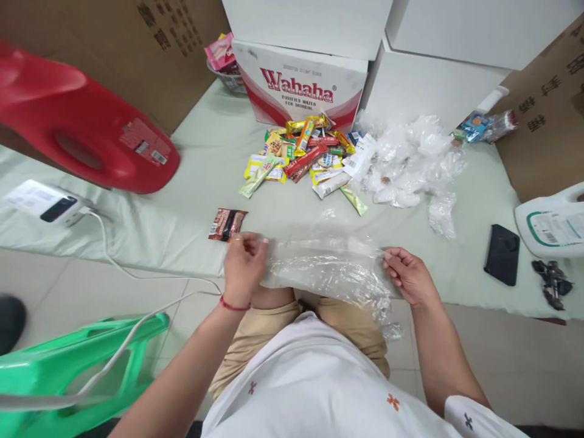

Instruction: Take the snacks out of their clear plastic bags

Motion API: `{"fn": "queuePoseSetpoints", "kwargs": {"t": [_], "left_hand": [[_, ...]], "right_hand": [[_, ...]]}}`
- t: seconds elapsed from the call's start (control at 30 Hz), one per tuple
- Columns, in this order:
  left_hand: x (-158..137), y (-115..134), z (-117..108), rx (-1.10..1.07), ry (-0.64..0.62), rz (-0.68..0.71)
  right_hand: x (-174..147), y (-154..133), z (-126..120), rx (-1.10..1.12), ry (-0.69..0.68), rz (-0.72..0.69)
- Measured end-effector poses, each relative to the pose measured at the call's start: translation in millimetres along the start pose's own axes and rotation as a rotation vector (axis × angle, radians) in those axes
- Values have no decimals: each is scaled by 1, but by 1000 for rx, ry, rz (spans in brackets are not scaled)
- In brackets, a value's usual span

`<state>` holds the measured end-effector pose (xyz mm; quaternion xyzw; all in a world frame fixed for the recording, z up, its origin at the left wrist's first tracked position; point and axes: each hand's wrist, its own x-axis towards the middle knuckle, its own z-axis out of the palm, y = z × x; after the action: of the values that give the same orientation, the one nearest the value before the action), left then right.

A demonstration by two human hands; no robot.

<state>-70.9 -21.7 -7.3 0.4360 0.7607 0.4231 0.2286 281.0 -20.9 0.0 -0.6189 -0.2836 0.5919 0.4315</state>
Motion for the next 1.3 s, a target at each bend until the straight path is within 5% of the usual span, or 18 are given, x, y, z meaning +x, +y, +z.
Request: {"fn": "queuePoseSetpoints", "kwargs": {"t": [0.1, 0.17, 0.23, 0.3, 0.37, 0.5, 0.67, 0.77, 0.87, 0.97, 1.03, 1.13, 1.3], "left_hand": [[-20, 18, -14, 64, 148, 504], [-27, 35, -11, 38, -93, 852], [-25, 49, 6, 48, -456, 1040], [-12, 54, 32, 129, -693, 1028], [3, 50, 58, 242, -755, 922], [20, 28, 79, 461, -680, 819], [7, 8, 66, 576, -511, 783], [-2, 4, 63, 608, -502, 797], [-7, 4, 64, 623, -506, 811], [-7, 5, 63, 625, -509, 812], [-7, 6, 62, 620, -509, 811], [-7, 5, 61, 597, -503, 805], [-6, 4, 59, 538, -503, 778]], "right_hand": [[1, 1, 3, -56, 1, -15], [2, -2, 5, -104, -23, -18], [4, -6, 5, -161, -58, -22], [5, -9, 4, -222, -95, -29], [5, -10, -2, -280, -107, -36], [-1, -6, -35, -439, -89, -20], [5, -31, -79, -885, -146, -86], [32, -59, -58, -1141, 60, -309], [70, -76, 7, -1270, 34, -493], [103, -75, 73, -1431, 49, -512], [114, -72, 96, -1544, 42, -485], [117, -73, 88, -1711, 12, -400], [101, -103, 18, -1876, 142, -180]]}}
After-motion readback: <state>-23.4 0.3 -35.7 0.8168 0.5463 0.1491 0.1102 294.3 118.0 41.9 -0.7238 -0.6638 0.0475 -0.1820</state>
